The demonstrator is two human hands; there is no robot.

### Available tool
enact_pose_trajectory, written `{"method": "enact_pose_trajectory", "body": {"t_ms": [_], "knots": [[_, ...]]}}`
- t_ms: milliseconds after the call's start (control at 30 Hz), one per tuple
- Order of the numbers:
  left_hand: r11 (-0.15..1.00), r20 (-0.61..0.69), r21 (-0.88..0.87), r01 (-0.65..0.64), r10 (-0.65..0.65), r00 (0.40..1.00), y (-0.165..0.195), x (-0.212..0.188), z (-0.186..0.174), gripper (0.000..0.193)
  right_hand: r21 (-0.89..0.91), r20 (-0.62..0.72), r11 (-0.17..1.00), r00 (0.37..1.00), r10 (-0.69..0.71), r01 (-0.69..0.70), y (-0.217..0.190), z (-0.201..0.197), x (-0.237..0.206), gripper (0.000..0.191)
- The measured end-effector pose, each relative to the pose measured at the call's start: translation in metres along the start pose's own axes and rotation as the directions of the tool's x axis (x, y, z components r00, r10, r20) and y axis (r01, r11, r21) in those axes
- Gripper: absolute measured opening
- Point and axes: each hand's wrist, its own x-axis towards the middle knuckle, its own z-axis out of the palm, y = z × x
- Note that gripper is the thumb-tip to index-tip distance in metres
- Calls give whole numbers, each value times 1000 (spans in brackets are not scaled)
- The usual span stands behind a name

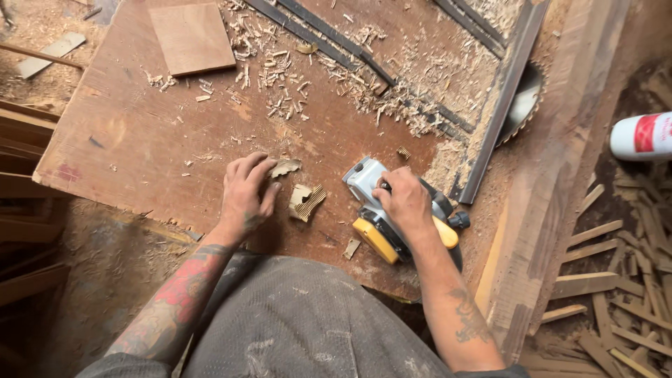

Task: The person repeatedly adjusts the depth knob and internal components of a yellow and gray electric planer on a wooden workbench. They remove and reinsert small parts, rotate the adjustment dial, and handle wood shavings while making fine mechanical adjustments to the tool.

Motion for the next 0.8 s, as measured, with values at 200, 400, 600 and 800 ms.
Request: {"method": "enact_pose_trajectory", "body": {"t_ms": [200,400,600,800], "knots": [[990,379,111,90,-125,917,23,-7,6,54,-120,-55,992,997,-53,46,-17,-3,-6,38],[992,300,102,75,-102,948,35,-20,33,27,-16,-252,989,957,-145,145,-43,-13,-37,45],[820,322,-385,422,-310,895,35,-27,29,27,646,95,754,992,81,-124,-71,35,-60,23],[374,549,-688,622,-292,783,55,-28,32,16,932,141,313,978,152,-183,-93,53,-59,23]]}}
